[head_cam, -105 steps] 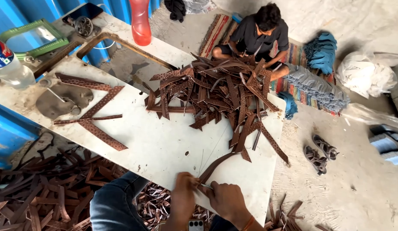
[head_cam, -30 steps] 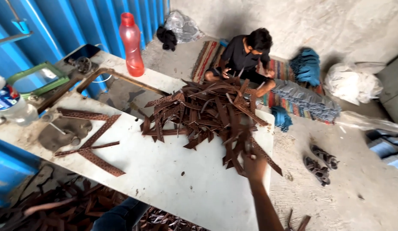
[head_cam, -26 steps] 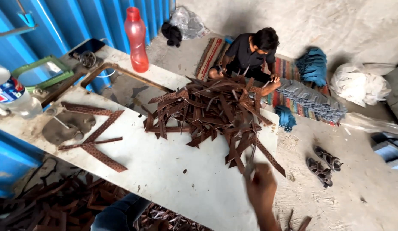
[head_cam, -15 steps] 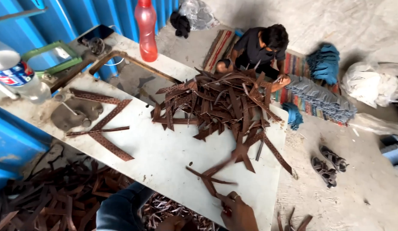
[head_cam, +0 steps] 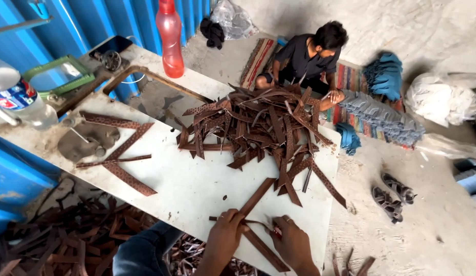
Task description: The person trims excess material and threads from patterned leather shoe straps using a small handheld blade.
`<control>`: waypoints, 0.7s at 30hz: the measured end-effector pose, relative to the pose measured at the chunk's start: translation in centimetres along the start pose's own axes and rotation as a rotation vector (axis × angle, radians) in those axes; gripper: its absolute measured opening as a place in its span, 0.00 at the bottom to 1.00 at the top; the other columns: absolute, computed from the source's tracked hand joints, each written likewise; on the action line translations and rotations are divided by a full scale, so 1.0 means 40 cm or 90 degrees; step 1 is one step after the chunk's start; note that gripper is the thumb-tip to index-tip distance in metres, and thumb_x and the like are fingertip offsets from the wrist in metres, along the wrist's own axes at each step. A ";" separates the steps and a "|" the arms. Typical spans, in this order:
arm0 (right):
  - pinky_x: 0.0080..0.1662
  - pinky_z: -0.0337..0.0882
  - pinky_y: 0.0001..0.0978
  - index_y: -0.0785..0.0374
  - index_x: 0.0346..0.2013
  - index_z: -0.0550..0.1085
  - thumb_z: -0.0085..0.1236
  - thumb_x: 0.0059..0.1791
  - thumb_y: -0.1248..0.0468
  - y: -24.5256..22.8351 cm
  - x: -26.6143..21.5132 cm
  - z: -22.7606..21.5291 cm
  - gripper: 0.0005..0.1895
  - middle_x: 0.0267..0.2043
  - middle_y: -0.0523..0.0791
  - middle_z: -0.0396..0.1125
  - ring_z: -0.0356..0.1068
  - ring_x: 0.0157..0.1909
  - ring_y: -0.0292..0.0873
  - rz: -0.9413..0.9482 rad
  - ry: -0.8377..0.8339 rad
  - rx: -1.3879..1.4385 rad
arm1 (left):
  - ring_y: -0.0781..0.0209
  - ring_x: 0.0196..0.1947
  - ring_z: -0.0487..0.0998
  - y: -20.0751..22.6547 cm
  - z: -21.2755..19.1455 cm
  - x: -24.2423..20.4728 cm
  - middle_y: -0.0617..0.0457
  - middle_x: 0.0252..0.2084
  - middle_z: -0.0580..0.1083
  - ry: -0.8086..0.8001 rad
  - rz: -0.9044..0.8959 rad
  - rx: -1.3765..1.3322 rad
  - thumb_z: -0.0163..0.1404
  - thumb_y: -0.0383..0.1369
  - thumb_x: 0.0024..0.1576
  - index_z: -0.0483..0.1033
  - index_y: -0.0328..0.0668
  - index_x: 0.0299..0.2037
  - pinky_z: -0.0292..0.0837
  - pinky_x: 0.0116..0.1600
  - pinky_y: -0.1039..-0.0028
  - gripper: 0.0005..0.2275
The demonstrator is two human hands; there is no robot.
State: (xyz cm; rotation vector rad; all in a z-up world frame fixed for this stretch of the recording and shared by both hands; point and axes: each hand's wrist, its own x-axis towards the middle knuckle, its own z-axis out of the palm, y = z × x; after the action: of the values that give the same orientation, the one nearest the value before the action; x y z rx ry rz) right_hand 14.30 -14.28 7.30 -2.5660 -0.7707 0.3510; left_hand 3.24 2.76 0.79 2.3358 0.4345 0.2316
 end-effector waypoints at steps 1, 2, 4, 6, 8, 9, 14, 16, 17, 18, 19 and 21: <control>0.43 0.75 0.41 0.55 0.51 0.77 0.63 0.45 0.63 0.003 -0.001 0.008 0.18 0.49 0.46 0.70 0.76 0.42 0.52 0.002 -0.005 0.002 | 0.45 0.50 0.76 -0.003 0.019 -0.009 0.45 0.53 0.71 -0.004 -0.004 0.001 0.53 0.39 0.61 0.73 0.36 0.52 0.75 0.53 0.58 0.15; 0.44 0.74 0.40 0.58 0.46 0.78 0.63 0.47 0.62 0.006 -0.002 0.019 0.13 0.44 0.47 0.71 0.76 0.41 0.51 -0.023 -0.034 0.026 | 0.44 0.49 0.76 -0.007 0.037 -0.018 0.44 0.53 0.71 0.022 0.012 0.015 0.54 0.39 0.60 0.74 0.35 0.51 0.75 0.51 0.59 0.16; 0.45 0.74 0.39 0.61 0.41 0.79 0.64 0.48 0.61 -0.017 -0.003 0.033 0.09 0.39 0.48 0.73 0.77 0.41 0.51 -0.055 -0.065 0.050 | 0.42 0.48 0.76 -0.024 0.072 -0.019 0.43 0.53 0.71 0.053 0.026 0.029 0.56 0.39 0.59 0.74 0.34 0.50 0.76 0.48 0.59 0.16; 0.41 0.74 0.38 0.64 0.39 0.78 0.66 0.47 0.62 -0.059 -0.026 0.042 0.10 0.36 0.49 0.73 0.76 0.36 0.51 -0.103 -0.016 0.195 | 0.43 0.46 0.79 -0.044 0.113 -0.020 0.43 0.52 0.73 0.181 0.082 0.070 0.57 0.32 0.55 0.76 0.34 0.47 0.79 0.46 0.61 0.13; 0.40 0.75 0.39 0.63 0.41 0.77 0.66 0.45 0.63 -0.086 -0.048 0.078 0.12 0.39 0.48 0.72 0.76 0.35 0.52 -0.075 0.026 0.202 | 0.45 0.43 0.81 -0.030 0.092 -0.019 0.45 0.51 0.75 0.183 0.049 0.044 0.56 0.29 0.55 0.77 0.35 0.46 0.80 0.45 0.62 0.10; 0.39 0.75 0.39 0.62 0.44 0.76 0.66 0.43 0.64 -0.102 -0.053 0.096 0.16 0.41 0.48 0.71 0.76 0.35 0.52 -0.055 0.065 0.207 | 0.47 0.41 0.82 -0.026 0.078 -0.014 0.48 0.50 0.77 0.191 0.012 0.019 0.55 0.26 0.55 0.77 0.37 0.45 0.80 0.44 0.63 0.09; 0.37 0.76 0.42 0.58 0.47 0.75 0.65 0.42 0.62 -0.005 -0.051 0.212 0.19 0.48 0.44 0.70 0.77 0.37 0.51 -0.052 0.130 0.088 | 0.50 0.33 0.84 -0.293 0.152 0.030 0.44 0.36 0.81 0.278 -0.248 -0.591 0.53 0.31 0.58 0.78 0.33 0.42 0.81 0.41 0.64 0.08; 0.36 0.76 0.42 0.57 0.45 0.75 0.66 0.43 0.59 -0.009 -0.062 0.206 0.17 0.48 0.43 0.70 0.77 0.37 0.51 -0.053 0.142 0.061 | 0.49 0.29 0.83 -0.292 0.022 -0.019 0.40 0.31 0.81 0.330 -0.349 -0.940 0.48 0.36 0.63 0.77 0.30 0.41 0.82 0.39 0.64 0.13; 0.36 0.77 0.42 0.56 0.46 0.75 0.67 0.44 0.56 -0.019 -0.056 0.194 0.18 0.48 0.44 0.70 0.77 0.37 0.52 -0.049 0.143 0.068 | 0.51 0.31 0.83 -0.245 -0.084 -0.051 0.42 0.34 0.81 0.426 -0.357 -0.888 0.48 0.36 0.64 0.76 0.28 0.43 0.82 0.40 0.64 0.13; 0.36 0.77 0.43 0.54 0.47 0.75 0.68 0.44 0.53 -0.031 -0.051 0.181 0.20 0.47 0.44 0.70 0.77 0.37 0.52 -0.046 0.145 0.075 | 0.54 0.33 0.84 -0.199 -0.190 -0.085 0.44 0.37 0.81 0.520 -0.364 -0.832 0.47 0.35 0.65 0.76 0.26 0.45 0.83 0.41 0.64 0.14; 0.36 0.77 0.43 0.54 0.47 0.75 0.68 0.44 0.53 -0.036 -0.053 0.175 0.20 0.47 0.44 0.70 0.77 0.37 0.52 -0.046 0.142 0.075 | 0.54 0.33 0.84 -0.227 -0.203 -0.123 0.44 0.37 0.81 0.522 -0.366 -0.831 0.47 0.35 0.65 0.76 0.26 0.45 0.83 0.41 0.64 0.14; 0.39 0.76 0.45 0.52 0.51 0.75 0.67 0.44 0.52 -0.048 -0.050 0.164 0.23 0.48 0.45 0.70 0.76 0.39 0.54 -0.014 0.092 0.061 | 0.53 0.32 0.81 -0.283 -0.229 -0.195 0.44 0.36 0.78 0.641 -0.347 -0.826 0.48 0.35 0.67 0.73 0.27 0.49 0.81 0.38 0.62 0.13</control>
State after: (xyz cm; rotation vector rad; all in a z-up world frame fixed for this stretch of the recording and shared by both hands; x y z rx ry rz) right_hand 9.44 -11.80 2.71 -2.4600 -0.7106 0.1888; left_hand -9.38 13.30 -0.92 0.6649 0.9777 1.0448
